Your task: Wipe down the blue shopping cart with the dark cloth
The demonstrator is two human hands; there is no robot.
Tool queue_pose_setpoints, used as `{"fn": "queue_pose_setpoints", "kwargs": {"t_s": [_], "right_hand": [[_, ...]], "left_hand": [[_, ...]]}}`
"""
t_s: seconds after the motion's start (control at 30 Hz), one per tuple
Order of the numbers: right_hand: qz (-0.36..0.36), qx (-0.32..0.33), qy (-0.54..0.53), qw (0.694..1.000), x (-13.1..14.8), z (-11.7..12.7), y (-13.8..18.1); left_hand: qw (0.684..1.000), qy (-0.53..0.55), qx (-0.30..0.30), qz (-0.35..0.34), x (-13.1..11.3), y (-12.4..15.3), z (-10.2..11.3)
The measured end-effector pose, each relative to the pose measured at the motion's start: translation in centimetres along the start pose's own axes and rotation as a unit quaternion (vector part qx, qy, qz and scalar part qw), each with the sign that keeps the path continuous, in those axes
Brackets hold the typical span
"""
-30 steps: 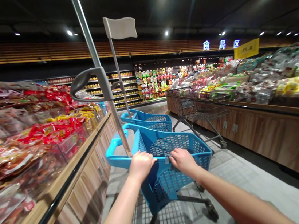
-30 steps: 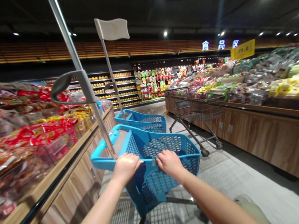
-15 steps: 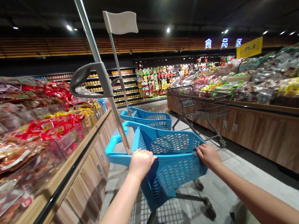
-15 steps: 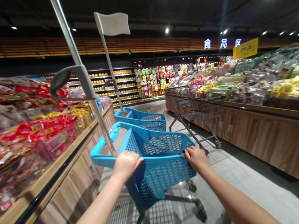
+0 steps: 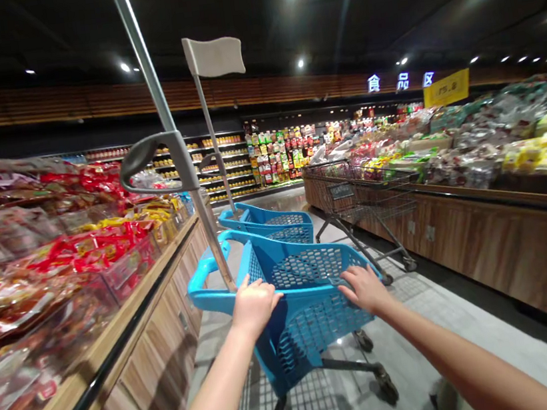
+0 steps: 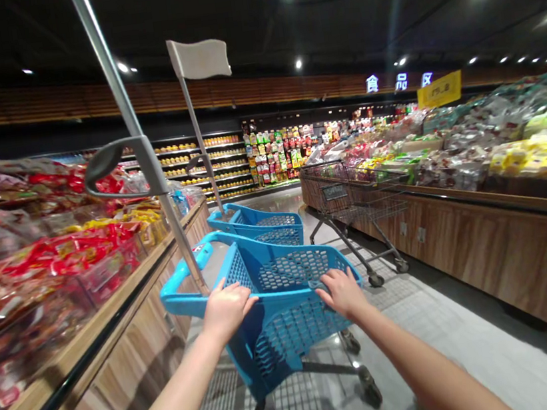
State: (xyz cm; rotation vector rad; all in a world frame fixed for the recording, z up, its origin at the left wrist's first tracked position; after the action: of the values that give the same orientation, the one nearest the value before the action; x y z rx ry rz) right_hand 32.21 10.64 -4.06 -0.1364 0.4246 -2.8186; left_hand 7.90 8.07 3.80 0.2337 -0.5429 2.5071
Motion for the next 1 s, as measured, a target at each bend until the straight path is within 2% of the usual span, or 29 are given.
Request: {"fn": "queue_pose_setpoints", "kwargs": {"t_s": [0.07, 0.13, 0.2, 0.27, 0.37, 0.6, 0.7, 0.8, 1.0], "right_hand": [[-0.025, 0.004, -0.013, 1.0, -2.8, -0.6, 0.7], [-0.05, 0.004, -0.017, 0.999, -4.3, -0.9, 0.8], [-0.083, -0.005, -0.014, 0.996, -4.7, -0.8, 0.6], [-0.104, -0.017, -0.01, 0.994, -3.9, -0.5, 0.4], [-0.096, -0.029, -0.007, 0.995, -0.9, 0.1, 0.1], [0.005, -0.021, -0.006, 1.0, 11.1, 1.7, -2.4], [0.049, 0.011, 0.002, 0.999, 12.8, 1.5, -2.8], [0.071, 0.033, 0.002, 0.997, 10.7, 0.9, -1.7], [0.052, 0.067, -0.021, 0.996, 2.7, -0.3, 1.3]], "left_hand": [[1.0, 0.002, 0.006, 0.0, -0.1, -0.1, -0.1], [1.0, 0.006, 0.017, 0.003, -0.2, -0.2, -0.2], [1.0, 0.012, 0.027, 0.008, -0.1, -0.2, -0.3], [0.999, 0.014, 0.033, 0.012, 0.2, -0.2, -0.4], [0.999, 0.009, 0.043, 0.014, 0.8, 0.0, -0.7], [0.998, 0.009, 0.059, 0.003, 1.5, 0.2, -0.8], [0.998, 0.019, 0.054, -0.002, 1.7, 0.5, -0.7], [0.999, 0.021, 0.044, -0.012, 1.9, 0.9, -0.6], [0.999, 0.014, 0.018, -0.032, 1.7, 1.7, -0.1]]}}
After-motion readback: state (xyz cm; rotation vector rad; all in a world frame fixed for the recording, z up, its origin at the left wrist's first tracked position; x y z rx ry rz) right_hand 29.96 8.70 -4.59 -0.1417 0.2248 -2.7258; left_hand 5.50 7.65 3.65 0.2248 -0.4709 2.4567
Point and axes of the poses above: each hand's wrist, its own y-axis away from the middle knuckle, its own z-axis out of the back of the hand, x = y × z, the point moved 10 cm from there along -y, towards the middle knuckle, and after that the axes turned 14 degrees about x, right-handed, at the moved point
